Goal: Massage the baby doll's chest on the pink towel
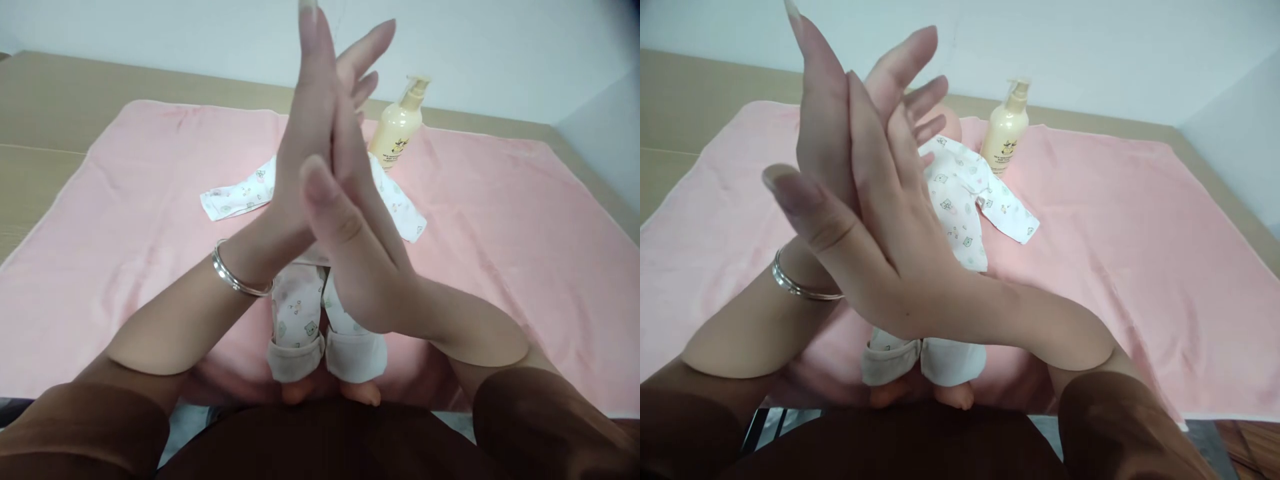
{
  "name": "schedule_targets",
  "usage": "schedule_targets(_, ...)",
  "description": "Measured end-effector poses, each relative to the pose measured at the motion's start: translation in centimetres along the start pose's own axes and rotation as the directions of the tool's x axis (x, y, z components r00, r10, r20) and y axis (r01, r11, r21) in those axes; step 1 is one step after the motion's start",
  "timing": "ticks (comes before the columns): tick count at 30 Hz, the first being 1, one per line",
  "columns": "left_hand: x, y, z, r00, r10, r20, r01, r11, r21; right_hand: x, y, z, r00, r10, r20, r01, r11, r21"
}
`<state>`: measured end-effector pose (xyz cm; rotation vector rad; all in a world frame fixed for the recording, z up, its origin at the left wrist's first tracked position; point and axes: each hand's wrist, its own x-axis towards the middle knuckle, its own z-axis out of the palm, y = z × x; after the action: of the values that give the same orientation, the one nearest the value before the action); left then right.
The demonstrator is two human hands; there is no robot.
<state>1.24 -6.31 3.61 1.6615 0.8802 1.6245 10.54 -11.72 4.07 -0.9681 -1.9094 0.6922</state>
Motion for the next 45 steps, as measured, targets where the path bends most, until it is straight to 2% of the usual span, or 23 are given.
schedule_targets(1, 0.5, 0.1, -0.2, 0.993, -0.118, -0.010, 0.118, 0.993, -0.001, 0.1, 0.2, 0.3, 1.000, 0.002, 0.003, -0.002, 1.000, 0.001)
schedule_targets(3, 1.7, -0.3, -0.4, 0.945, -0.327, -0.012, 0.327, 0.945, -0.025, 0.5, 0.9, 0.6, 1.000, -0.003, 0.008, 0.003, 1.000, 0.008)
schedule_targets(5, 3.0, -1.6, -0.7, 0.913, -0.407, -0.010, 0.403, 0.907, -0.123, 1.3, 2.0, 0.7, 0.999, -0.035, 0.011, 0.035, 0.998, 0.047)
schedule_targets(7, 3.9, -3.9, -1.1, 0.922, -0.384, -0.045, 0.369, 0.908, -0.199, 2.1, 3.5, 0.8, 0.999, -0.043, 0.015, 0.041, 0.996, 0.083)
schedule_targets(8, 4.3, -5.2, -1.4, 0.935, -0.336, -0.110, 0.321, 0.937, -0.137, 2.5, 4.2, 0.9, 0.999, -0.025, 0.021, 0.023, 0.997, 0.077)
schedule_targets(9, 4.5, -6.6, -1.6, 0.948, -0.297, -0.114, 0.297, 0.955, -0.017, 2.9, 5.0, 1.0, 1.000, 0.005, 0.031, -0.006, 0.999, 0.049)
schedule_targets(10, 4.7, -7.9, -1.9, 0.955, -0.280, -0.096, 0.286, 0.956, 0.060, 3.2, 5.8, 1.1, 0.998, 0.041, 0.048, -0.040, 0.999, -0.006)
schedule_targets(11, 4.8, -9.1, -2.0, 0.944, -0.314, -0.096, 0.323, 0.942, 0.091, 3.6, 6.5, 1.2, 0.996, 0.073, 0.060, -0.067, 0.994, -0.090)
schedule_targets(13, 4.7, -10.9, -2.1, 0.952, -0.291, -0.097, 0.303, 0.941, 0.149, 4.2, 8.0, 1.5, 0.992, 0.100, 0.079, -0.071, 0.949, -0.308)
schedule_targets(15, 4.4, -12.2, -2.0, 0.971, -0.218, -0.102, 0.235, 0.948, 0.215, 4.8, 9.5, 1.8, 0.987, 0.126, 0.101, -0.058, 0.862, -0.504)
schedule_targets(17, 4.1, -13.3, -1.7, 0.978, -0.180, -0.107, 0.204, 0.936, 0.287, 5.3, 11.0, 1.9, 0.978, 0.159, 0.138, -0.044, 0.796, -0.604)
schedule_targets(22, 3.5, -15.6, -1.7, 0.977, -0.172, -0.128, 0.206, 0.920, 0.335, 5.9, 13.0, 1.6, 0.960, 0.169, 0.222, 0.012, 0.770, -0.638)
schedule_targets(25, 3.5, -16.1, -1.9, 0.977, -0.167, -0.131, 0.203, 0.915, 0.349, 6.6, 13.5, 0.5, 0.961, 0.179, 0.212, -0.010, 0.786, -0.618)
schedule_targets(30, 3.2, -15.3, -1.8, 0.969, -0.204, -0.142, 0.243, 0.896, 0.371, 7.8, 15.0, -1.9, 0.947, 0.291, 0.134, -0.160, 0.792, -0.589)
schedule_targets(33, 3.0, -14.7, -1.6, 0.960, -0.218, -0.174, 0.271, 0.879, 0.393, 7.5, 15.4, -1.8, 0.944, 0.316, 0.090, -0.197, 0.763, -0.615)
schedule_targets(36, 2.8, -14.8, -1.5, 0.945, -0.240, -0.224, 0.311, 0.872, 0.377, 6.1, 14.8, 0.0, 0.968, 0.244, 0.057, -0.150, 0.746, -0.648)
schedule_targets(40, 2.9, -15.2, -1.5, 0.932, -0.253, -0.259, 0.335, 0.873, 0.353, 4.9, 13.4, 2.3, 0.982, 0.141, 0.127, -0.026, 0.762, -0.647)
schedule_targets(42, 2.9, -15.2, -1.5, 0.934, -0.258, -0.246, 0.333, 0.879, 0.342, 5.3, 13.1, 2.2, 0.977, 0.139, 0.162, -0.003, 0.767, -0.642)
schedule_targets(45, 2.9, -14.9, -1.6, 0.940, -0.272, -0.209, 0.332, 0.872, 0.360, 6.7, 13.4, 0.5, 0.966, 0.187, 0.181, -0.031, 0.772, -0.635)
